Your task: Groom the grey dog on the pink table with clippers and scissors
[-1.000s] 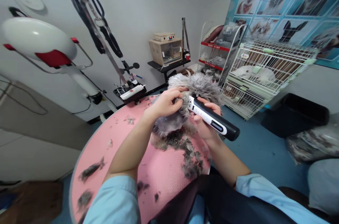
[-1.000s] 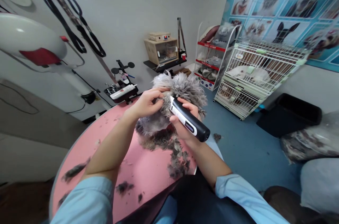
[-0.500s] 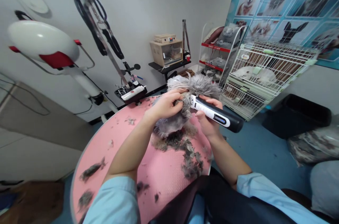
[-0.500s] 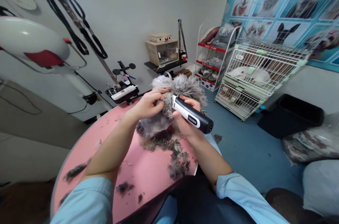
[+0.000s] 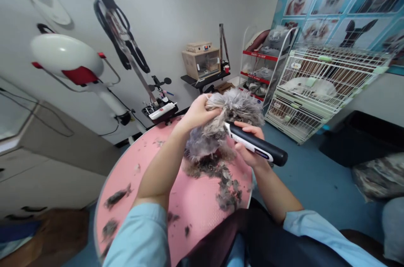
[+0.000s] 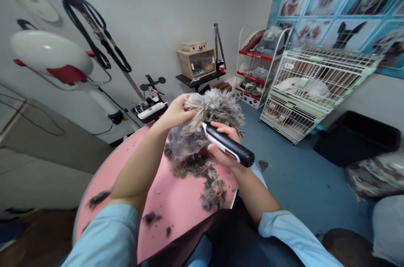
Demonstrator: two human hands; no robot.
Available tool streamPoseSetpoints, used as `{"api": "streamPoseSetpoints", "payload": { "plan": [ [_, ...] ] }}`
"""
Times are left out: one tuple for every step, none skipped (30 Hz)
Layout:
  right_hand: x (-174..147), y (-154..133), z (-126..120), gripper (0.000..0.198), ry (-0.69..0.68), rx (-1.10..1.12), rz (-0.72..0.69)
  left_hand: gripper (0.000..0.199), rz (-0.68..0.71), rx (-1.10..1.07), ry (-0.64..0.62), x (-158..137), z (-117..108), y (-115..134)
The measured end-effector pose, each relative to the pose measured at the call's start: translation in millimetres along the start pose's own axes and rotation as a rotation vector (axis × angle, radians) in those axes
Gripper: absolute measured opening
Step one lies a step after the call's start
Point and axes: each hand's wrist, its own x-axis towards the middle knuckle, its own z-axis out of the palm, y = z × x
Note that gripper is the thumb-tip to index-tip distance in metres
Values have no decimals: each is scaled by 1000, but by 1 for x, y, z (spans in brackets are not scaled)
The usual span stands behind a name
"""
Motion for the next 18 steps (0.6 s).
{"api": "streamPoseSetpoints", "payload": {
  "plan": [
    [1,0,2,40,91,-2,-10,27,-12,-69,-81,9,3,0],
    [2,-1,3,40,164,-6,-7,24,-12,-129,-128,17,4,0],
    [4,-1,5,41,203,-10,9,22,-1,-167,-145,25,3,0],
    [6,-1,6,42,203,-12,37,21,19,-180,-145,32,1,2],
    [9,-1,7,43,169,-13,72,21,39,-174,-147,38,-2,4],
    [11,-1,8,44,118,-11,104,21,52,-156,-162,44,-6,7],
    [14,-1,8,45,69,-8,128,20,57,-128,-186,50,-11,10],
    [17,0,8,46,41,-8,139,19,55,-97,-210,55,-15,13],
    [19,0,9,46,35,-7,140,19,49,-66,-227,60,-19,16],
    [22,1,10,46,41,-3,141,20,44,-38,-237,64,-22,18],
    [24,1,11,45,45,3,146,20,42,-14,-243,67,-24,20],
    [27,1,11,44,38,9,154,20,43,5,-244,69,-25,22],
    [29,2,11,42,3,15,159,20,48,17,-242,69,-25,22],
    [31,2,11,42,-61,19,156,19,55,22,-242,69,-25,22],
    [31,1,9,42,-149,17,142,18,62,23,-243,68,-24,21],
    [30,1,6,43,-241,9,116,17,66,22,-244,67,-23,20],
    [28,0,3,44,-312,-4,84,16,67,24,-243,65,-23,18],
    [24,0,-1,46,-342,-16,56,17,65,29,-242,63,-22,17]
  ]
}}
